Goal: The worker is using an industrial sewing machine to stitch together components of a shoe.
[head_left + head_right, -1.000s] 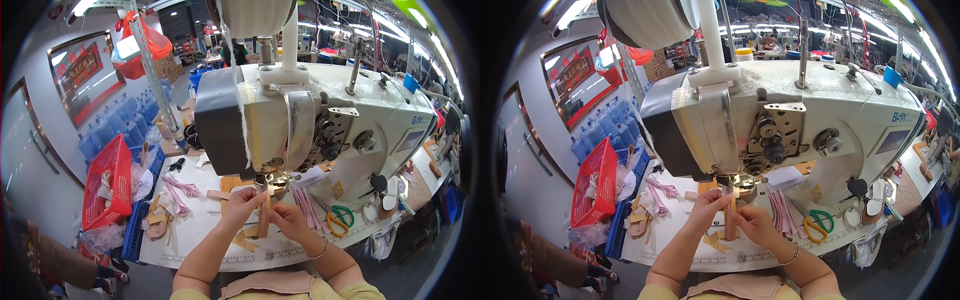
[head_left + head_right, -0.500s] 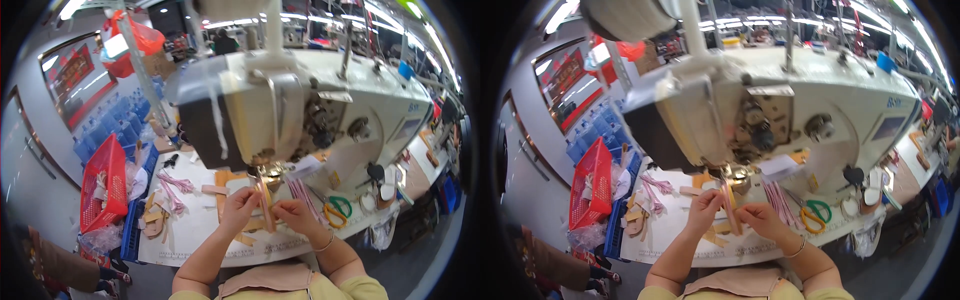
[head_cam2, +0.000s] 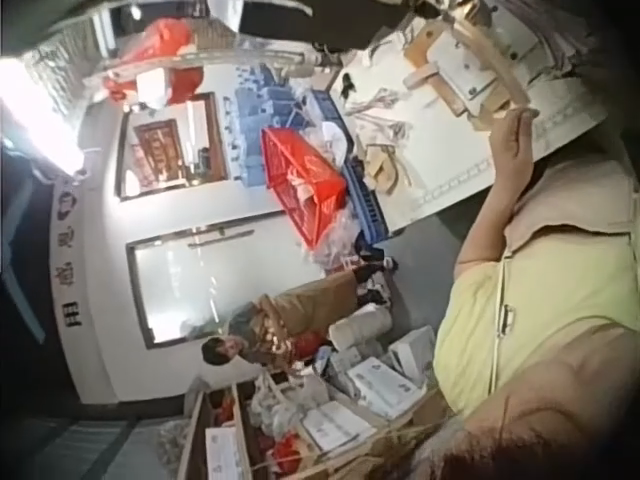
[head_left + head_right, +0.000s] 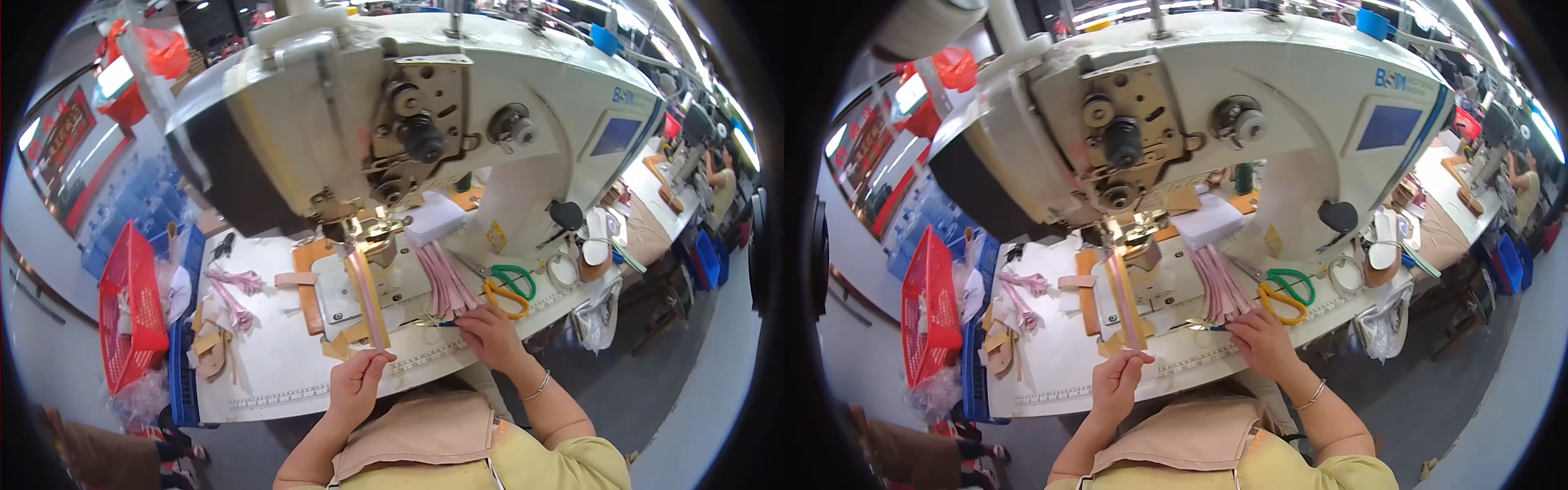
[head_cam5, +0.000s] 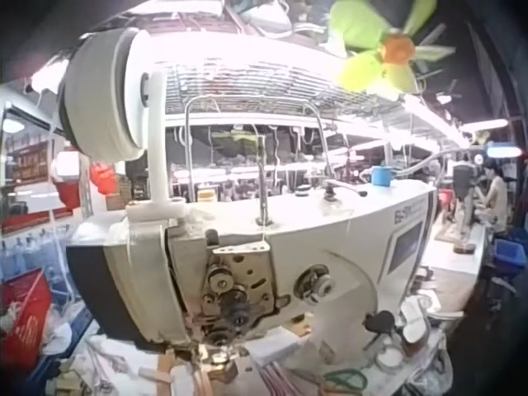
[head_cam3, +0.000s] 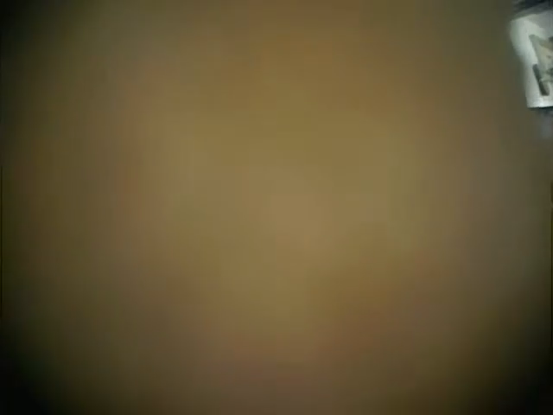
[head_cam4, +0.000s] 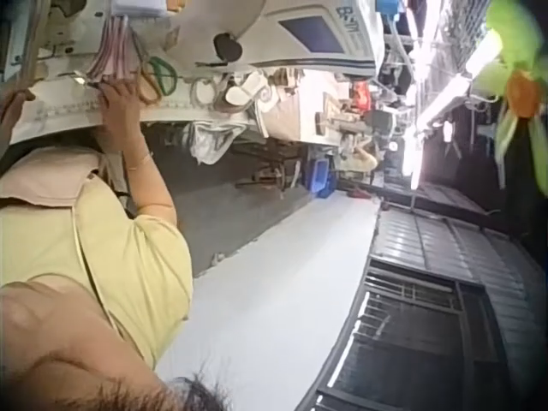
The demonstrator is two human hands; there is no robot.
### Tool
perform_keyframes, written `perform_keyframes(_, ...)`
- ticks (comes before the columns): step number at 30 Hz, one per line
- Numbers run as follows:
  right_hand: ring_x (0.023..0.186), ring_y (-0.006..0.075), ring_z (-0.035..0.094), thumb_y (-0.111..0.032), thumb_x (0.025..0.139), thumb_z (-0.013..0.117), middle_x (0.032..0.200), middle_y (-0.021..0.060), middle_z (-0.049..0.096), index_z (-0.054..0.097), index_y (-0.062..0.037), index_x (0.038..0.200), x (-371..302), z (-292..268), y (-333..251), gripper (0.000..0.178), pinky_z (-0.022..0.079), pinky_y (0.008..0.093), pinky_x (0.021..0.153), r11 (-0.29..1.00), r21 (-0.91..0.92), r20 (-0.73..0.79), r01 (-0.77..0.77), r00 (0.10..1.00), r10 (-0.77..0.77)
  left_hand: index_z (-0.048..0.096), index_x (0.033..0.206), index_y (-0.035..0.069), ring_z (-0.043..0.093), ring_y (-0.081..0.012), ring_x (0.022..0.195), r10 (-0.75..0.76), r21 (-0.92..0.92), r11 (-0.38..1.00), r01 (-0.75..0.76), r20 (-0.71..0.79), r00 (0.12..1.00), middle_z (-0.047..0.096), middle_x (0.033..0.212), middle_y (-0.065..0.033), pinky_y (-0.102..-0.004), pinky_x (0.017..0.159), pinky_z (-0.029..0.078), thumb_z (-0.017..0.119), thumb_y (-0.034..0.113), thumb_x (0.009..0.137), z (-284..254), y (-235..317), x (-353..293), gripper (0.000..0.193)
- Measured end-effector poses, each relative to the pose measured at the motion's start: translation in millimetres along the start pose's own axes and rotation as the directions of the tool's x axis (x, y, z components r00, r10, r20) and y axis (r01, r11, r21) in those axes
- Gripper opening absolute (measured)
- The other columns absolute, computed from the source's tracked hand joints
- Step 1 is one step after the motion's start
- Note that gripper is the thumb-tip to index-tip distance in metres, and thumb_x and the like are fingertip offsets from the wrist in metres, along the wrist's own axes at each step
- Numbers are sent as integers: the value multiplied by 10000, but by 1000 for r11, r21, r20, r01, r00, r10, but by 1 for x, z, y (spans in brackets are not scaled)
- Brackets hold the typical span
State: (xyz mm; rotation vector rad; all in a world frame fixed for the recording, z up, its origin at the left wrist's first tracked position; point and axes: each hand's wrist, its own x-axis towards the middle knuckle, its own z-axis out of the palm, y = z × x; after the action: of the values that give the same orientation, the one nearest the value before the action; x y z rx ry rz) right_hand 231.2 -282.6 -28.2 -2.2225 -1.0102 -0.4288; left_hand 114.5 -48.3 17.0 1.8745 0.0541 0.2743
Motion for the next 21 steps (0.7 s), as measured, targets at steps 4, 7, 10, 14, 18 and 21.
perform_keyframes(4,799,253,527,-53,648,642,821,57,573,629,-67,886,-3,7,-2,239,444,365,743,979,-193,3,71,997,-72,621,874,26,592,-197,612,146,201,971,-128,-77,986,613,723,-124,-257,578,454,554,109,850,-1,13,-13,110)
perform_keyframes(7,773,258,516,-24,640,617,790,71,533,614,-48,911,-8,-3,-9,272,444,373,721,960,-245,61,134,991,-123,618,849,25,575,-244,583,204,258,952,-167,-124,971,590,677,-127,-289,537,445,567,100,833,-3,-1,-23,92)
perform_keyframes(10,819,286,514,-10,657,580,842,119,508,577,-17,911,-17,-7,-10,254,451,364,731,975,-220,45,36,999,-27,615,833,29,560,-261,566,242,275,941,-195,-149,959,577,659,-127,-305,516,435,569,97,828,-4,-7,-28,83)
perform_keyframes(14,854,335,517,53,662,533,905,143,486,527,-7,923,-31,-4,-9,268,451,390,737,971,-166,-86,-172,983,160,615,832,41,556,-271,563,227,261,949,-180,-164,960,574,659,-129,-308,509,430,560,99,831,-6,-11,-31,79)
perform_keyframes(18,845,341,512,101,711,457,897,167,482,494,6,890,-35,-2,-4,206,439,367,732,970,-52,-250,-239,943,219,612,839,44,554,-279,564,254,255,945,-206,-175,951,572,661,-132,-314,511,432,558,108,832,-7,-13,-34,84)
perform_keyframes(21,813,314,507,98,733,443,876,156,490,494,8,882,-41,-1,0,181,429,336,714,969,44,-380,-245,893,243,607,838,40,554,-284,571,303,290,925,-244,-180,936,571,664,-132,-323,520,435,562,121,832,-7,-12,-38,93)
